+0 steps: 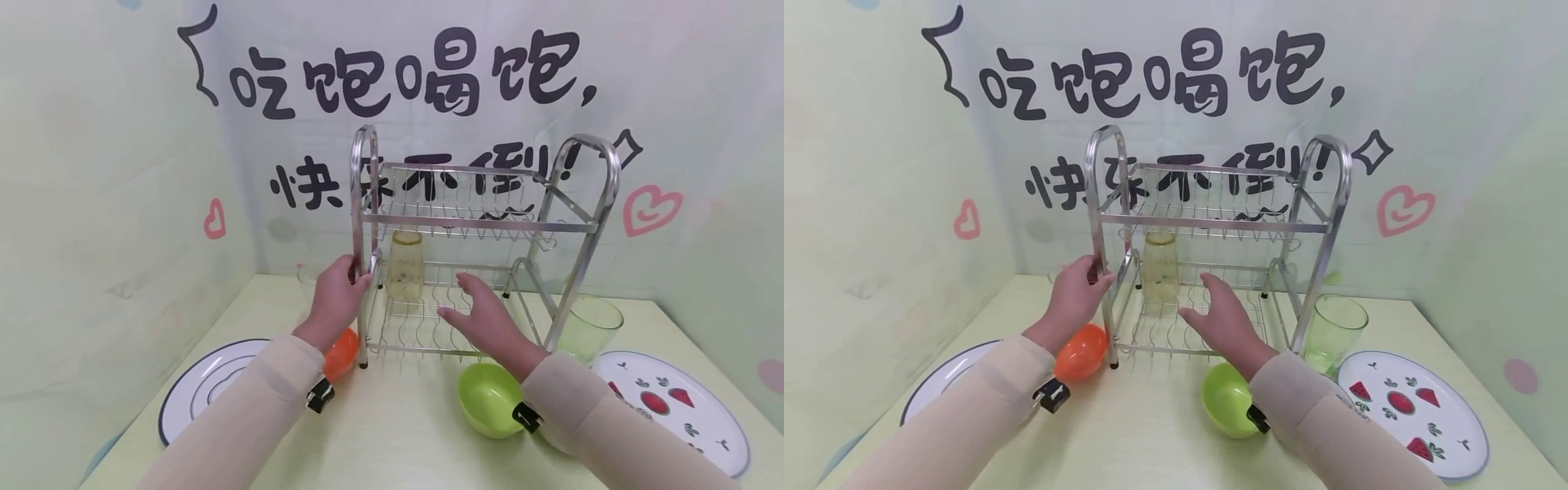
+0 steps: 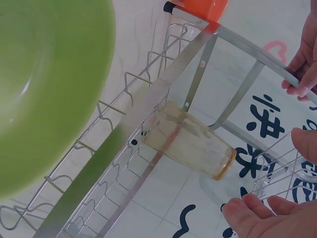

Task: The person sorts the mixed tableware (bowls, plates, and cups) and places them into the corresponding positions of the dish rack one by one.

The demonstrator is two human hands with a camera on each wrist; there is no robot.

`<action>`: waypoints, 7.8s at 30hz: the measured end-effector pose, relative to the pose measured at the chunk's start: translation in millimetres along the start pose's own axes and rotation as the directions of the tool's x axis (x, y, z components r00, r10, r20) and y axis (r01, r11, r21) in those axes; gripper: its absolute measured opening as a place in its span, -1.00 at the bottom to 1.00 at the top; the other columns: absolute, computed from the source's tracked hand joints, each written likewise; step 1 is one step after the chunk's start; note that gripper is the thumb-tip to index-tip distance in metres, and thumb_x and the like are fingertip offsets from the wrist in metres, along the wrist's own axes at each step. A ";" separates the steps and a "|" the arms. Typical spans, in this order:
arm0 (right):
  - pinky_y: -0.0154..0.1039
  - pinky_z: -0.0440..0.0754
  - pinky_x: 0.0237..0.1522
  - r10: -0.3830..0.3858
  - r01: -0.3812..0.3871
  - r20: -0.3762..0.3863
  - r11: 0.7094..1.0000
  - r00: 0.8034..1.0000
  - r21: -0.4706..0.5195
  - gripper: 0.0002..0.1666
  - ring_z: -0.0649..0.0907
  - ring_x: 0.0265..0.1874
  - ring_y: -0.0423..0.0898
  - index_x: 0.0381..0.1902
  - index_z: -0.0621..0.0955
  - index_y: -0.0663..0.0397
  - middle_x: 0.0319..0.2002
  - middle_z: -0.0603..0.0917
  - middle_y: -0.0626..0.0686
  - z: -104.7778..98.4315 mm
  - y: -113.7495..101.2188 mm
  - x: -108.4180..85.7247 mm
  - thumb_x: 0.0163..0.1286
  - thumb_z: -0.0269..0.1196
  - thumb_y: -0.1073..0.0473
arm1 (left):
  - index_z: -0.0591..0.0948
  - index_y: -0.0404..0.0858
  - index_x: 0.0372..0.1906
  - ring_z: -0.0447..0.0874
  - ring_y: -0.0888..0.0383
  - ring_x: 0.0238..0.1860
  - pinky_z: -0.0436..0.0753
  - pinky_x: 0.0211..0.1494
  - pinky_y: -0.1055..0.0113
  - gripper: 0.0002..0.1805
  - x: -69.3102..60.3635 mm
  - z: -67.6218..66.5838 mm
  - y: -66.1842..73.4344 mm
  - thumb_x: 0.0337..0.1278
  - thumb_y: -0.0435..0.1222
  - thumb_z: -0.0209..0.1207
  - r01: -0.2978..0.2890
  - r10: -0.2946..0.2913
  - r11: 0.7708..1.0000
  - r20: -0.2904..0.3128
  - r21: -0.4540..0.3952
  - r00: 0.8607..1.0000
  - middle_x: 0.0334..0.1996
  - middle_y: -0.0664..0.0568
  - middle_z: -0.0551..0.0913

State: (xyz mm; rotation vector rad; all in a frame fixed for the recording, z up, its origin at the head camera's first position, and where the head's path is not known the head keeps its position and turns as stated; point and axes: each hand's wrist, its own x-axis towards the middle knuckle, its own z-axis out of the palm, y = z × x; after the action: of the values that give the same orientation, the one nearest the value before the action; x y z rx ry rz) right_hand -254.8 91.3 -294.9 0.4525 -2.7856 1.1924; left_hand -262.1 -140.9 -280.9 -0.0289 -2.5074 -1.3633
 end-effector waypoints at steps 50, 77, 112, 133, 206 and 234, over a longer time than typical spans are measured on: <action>0.17 0.34 0.28 -0.124 0.120 -0.047 0.990 0.991 -0.075 -0.20 0.38 0.30 0.23 0.36 0.31 0.25 0.31 0.40 0.24 5.9 28.8 -84.3 0.24 0.36 0.17 | 0.31 -0.46 0.30 0.47 -0.23 0.08 0.59 0.10 0.00 -0.48 -12.5 -59.0 -57.4 0.37 -0.27 0.06 0.129 -0.123 0.970 -0.041 0.205 0.992 0.11 -0.36 0.47; 0.08 0.46 0.18 -0.203 0.182 -0.105 0.966 0.974 -0.183 -0.26 0.49 0.22 0.12 0.27 0.44 0.14 0.21 0.52 0.10 9.0 46.2 -98.8 0.14 0.44 0.16 | 0.30 -0.60 0.23 0.46 -0.23 -0.02 0.53 0.07 -0.05 -0.44 34.2 -72.4 -67.4 0.43 -0.17 -0.10 0.205 -0.202 0.935 -0.040 0.289 0.979 0.12 -0.45 0.43; -0.02 0.56 0.06 -0.367 0.314 -0.163 0.907 0.916 -0.282 -0.30 0.57 0.09 0.02 0.16 0.50 0.19 0.09 0.58 0.05 16.6 59.9 -101.4 0.03 0.48 0.24 | 0.50 -0.54 -0.32 0.43 -0.06 -0.39 0.48 -0.32 0.19 -0.61 57.3 -54.9 -85.9 0.31 -0.23 -0.09 0.240 -0.250 0.906 -0.016 0.348 0.968 -0.47 -0.20 0.47; -0.02 0.56 0.07 -0.369 0.311 -0.170 0.904 0.914 -0.292 -0.31 0.58 0.08 0.01 0.16 0.50 0.17 0.09 0.58 0.05 15.8 62.0 -101.4 0.04 0.46 0.24 | 0.53 -0.42 -0.57 0.62 0.00 -0.52 0.43 -0.52 0.34 -0.66 50.7 -58.1 -79.1 0.19 -0.36 -0.16 0.338 -0.328 0.904 -0.083 0.261 0.941 -0.62 -0.14 0.63; 0.05 0.48 0.16 -0.308 0.270 -0.154 0.937 0.939 -0.223 -0.36 0.53 0.17 0.08 0.19 0.49 0.18 0.15 0.55 0.08 5.7 53.5 -110.9 0.13 0.41 0.26 | 0.62 -0.48 -0.16 0.68 0.07 -0.28 0.58 -0.14 0.11 -0.69 -41.0 -119.4 -35.5 0.34 -0.34 -0.06 0.070 -0.100 0.969 0.114 0.238 0.988 -0.31 -0.15 0.71; 0.09 0.45 0.18 -0.208 0.200 -0.124 0.977 0.970 -0.070 -0.37 0.51 0.19 0.08 0.21 0.48 0.16 0.16 0.54 0.08 17.5 42.0 -108.6 0.17 0.38 0.27 | 0.59 -0.51 -0.19 0.71 0.17 -0.36 0.61 -0.29 0.39 -0.81 -79.6 -45.0 -44.1 0.30 -0.42 0.08 0.208 -0.188 0.972 0.169 -0.107 0.967 -0.43 -0.07 0.72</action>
State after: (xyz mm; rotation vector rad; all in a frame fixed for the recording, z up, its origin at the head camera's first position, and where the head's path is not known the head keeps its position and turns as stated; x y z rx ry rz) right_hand -163.0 132.0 -356.4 0.6151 -2.5817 1.0544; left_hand -181.7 -193.0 -314.6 0.0954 -2.6089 -1.6562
